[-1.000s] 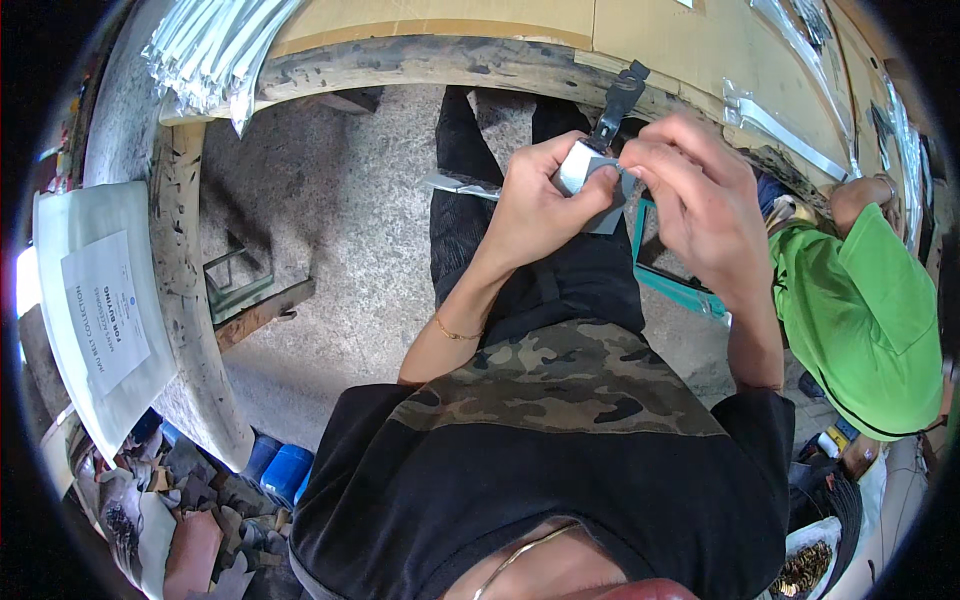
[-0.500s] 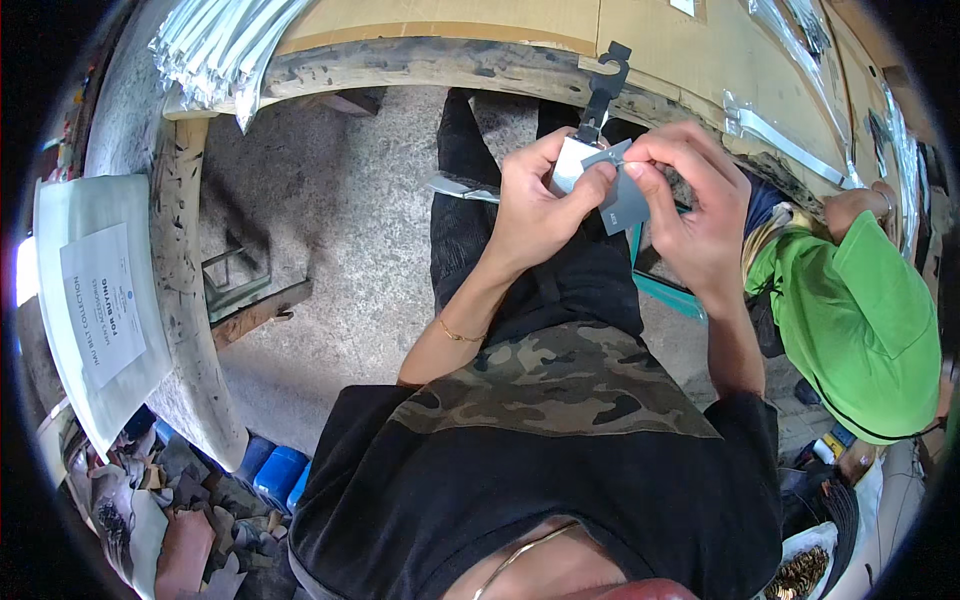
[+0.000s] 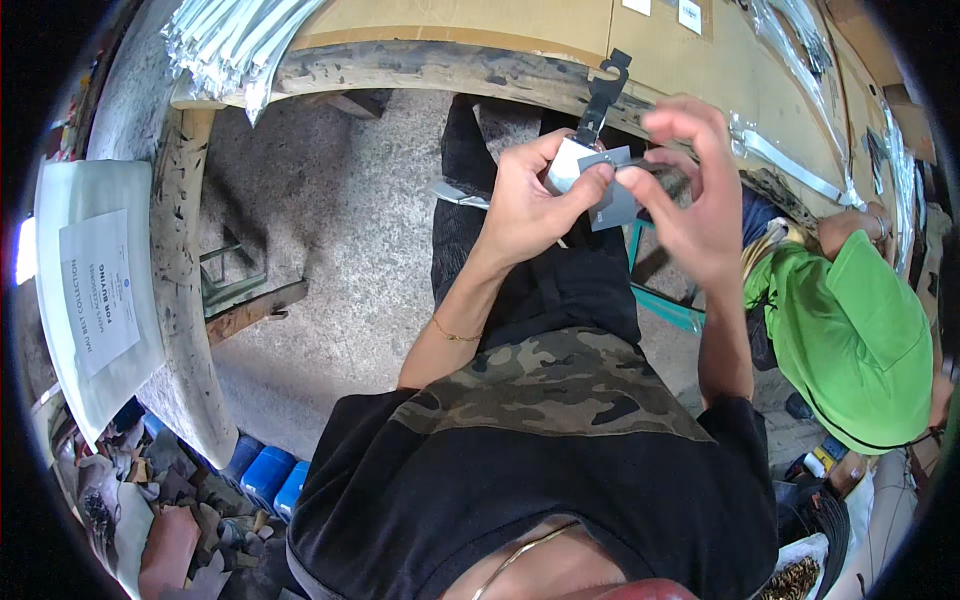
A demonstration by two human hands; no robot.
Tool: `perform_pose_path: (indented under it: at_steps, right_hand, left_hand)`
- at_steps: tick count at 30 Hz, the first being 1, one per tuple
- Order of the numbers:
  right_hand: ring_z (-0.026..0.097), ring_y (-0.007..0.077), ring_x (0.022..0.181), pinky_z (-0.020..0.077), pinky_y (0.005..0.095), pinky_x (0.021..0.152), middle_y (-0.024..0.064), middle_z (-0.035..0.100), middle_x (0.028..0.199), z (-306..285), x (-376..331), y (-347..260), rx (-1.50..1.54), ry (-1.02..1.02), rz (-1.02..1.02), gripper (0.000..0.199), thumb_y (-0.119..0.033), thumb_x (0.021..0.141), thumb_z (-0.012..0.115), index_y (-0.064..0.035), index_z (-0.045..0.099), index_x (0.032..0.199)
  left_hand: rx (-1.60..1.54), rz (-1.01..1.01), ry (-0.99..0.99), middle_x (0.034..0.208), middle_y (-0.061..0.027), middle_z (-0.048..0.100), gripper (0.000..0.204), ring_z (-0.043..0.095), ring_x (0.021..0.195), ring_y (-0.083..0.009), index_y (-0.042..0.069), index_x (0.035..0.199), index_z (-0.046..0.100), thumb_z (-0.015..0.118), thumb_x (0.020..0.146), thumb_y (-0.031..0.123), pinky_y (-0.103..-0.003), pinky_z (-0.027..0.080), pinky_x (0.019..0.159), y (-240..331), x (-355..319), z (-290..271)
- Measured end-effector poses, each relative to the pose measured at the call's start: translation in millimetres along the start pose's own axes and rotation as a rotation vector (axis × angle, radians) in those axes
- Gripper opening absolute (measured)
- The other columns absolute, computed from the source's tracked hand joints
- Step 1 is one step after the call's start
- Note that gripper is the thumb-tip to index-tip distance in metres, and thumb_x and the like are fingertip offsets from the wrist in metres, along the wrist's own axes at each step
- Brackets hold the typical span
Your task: Assembling and taping components onto white Y-shaped straps.
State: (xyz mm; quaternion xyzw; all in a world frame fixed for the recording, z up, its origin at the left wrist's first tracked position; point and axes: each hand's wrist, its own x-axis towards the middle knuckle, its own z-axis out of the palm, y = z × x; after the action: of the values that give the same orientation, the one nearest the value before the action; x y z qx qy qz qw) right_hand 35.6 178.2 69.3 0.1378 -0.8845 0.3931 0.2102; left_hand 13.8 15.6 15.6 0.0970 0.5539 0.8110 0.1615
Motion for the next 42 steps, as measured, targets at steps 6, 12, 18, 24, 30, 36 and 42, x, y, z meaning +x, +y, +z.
perform_pose_path:
  at_steps: [6, 12, 18, 24, 30, 36, 42]
  right_hand:
    - [0.053, 0.0069, 0.064, 0.0436, 0.0188, 0.057, 0.0030, 0.061, 0.080, -9.9, 21.4, 18.6, 0.603, -0.521, 0.628, 0.021, -0.008, 0.084, 0.069, 0.0018, 0.063, 0.101]
    - [0.059, 0.0110, 0.062, 0.0489, 0.0227, 0.054, 0.0072, 0.062, 0.079, 7.5, 16.3, 19.7, 0.836, -0.232, 0.688, 0.018, -0.012, 0.091, 0.061, 0.0040, 0.059, 0.097]
    - [0.063, 0.0137, 0.069, 0.0539, 0.0251, 0.061, 0.0097, 0.063, 0.088, 15.7, 7.7, 30.7, 1.011, -0.079, 0.729, 0.020, -0.012, 0.093, 0.060, 0.0044, 0.057, 0.104]
    - [0.064, 0.0150, 0.076, 0.0567, 0.0258, 0.069, 0.0121, 0.063, 0.092, 23.7, 0.9, 36.0, 1.309, 0.016, 0.813, 0.031, -0.005, 0.090, 0.061, 0.0042, 0.049, 0.118]
    - [0.066, 0.0179, 0.081, 0.0589, 0.0280, 0.073, 0.0132, 0.064, 0.097, 34.7, 1.2, 18.0, 0.976, 0.219, 0.648, 0.042, 0.004, 0.087, 0.062, 0.0047, 0.044, 0.124]
    - [0.066, 0.0167, 0.079, 0.0582, 0.0273, 0.071, 0.0133, 0.065, 0.094, 31.0, 3.5, 16.4, 0.749, 0.241, 0.582, 0.026, 0.006, 0.085, 0.062, 0.0080, 0.055, 0.111]
    - [0.065, 0.0139, 0.076, 0.0549, 0.0249, 0.068, 0.0125, 0.067, 0.090, 18.0, 10.9, 18.5, 0.656, 0.090, 0.460, 0.022, 0.007, 0.084, 0.063, 0.0081, 0.059, 0.106]
  left_hand:
    - [0.074, -0.041, -0.030, 0.070, 0.0017, 0.057, 0.016, 0.047, 0.057, -0.0027, -0.001, 0.092, 0.059, 0.060, 0.090, 0.016, -0.020, 0.036, 0.047, -0.9, 2.8, -8.1]
    - [-0.202, -0.127, -0.147, 0.064, -0.0022, 0.048, 0.040, 0.042, 0.049, -0.0085, -0.001, 0.094, 0.053, 0.042, 0.096, 0.038, -0.023, 0.030, 0.044, -2.4, 5.3, -11.6]
    - [-0.210, -0.063, -0.280, 0.073, -0.0034, 0.053, 0.021, 0.049, 0.061, -0.0090, 0.001, 0.097, 0.053, 0.059, 0.082, 0.014, -0.023, 0.037, 0.053, -1.3, 10.2, -18.9]
    - [-0.106, -0.161, -0.233, 0.080, -0.0026, 0.055, 0.031, 0.052, 0.067, -0.0068, 0.000, 0.101, 0.054, 0.058, 0.071, -0.008, -0.022, 0.041, 0.058, 2.2, 10.9, -19.3]
    - [-0.055, -0.098, -0.255, 0.094, -0.0034, 0.054, 0.043, 0.054, 0.070, -0.0104, -0.002, 0.114, 0.052, 0.057, 0.072, -0.012, -0.023, 0.043, 0.058, 2.3, 9.6, -15.5]
    - [-0.004, -0.081, -0.294, 0.095, -0.0025, 0.053, 0.035, 0.054, 0.074, -0.0092, 0.000, 0.108, 0.052, 0.057, 0.075, -0.012, -0.023, 0.044, 0.062, -1.7, 8.6, -16.7]
    - [0.071, -0.194, -0.285, 0.093, -0.0015, 0.052, 0.037, 0.053, 0.080, -0.0087, -0.001, 0.112, 0.049, 0.062, 0.079, -0.008, -0.024, 0.047, 0.071, 1.0, 8.9, -17.1]
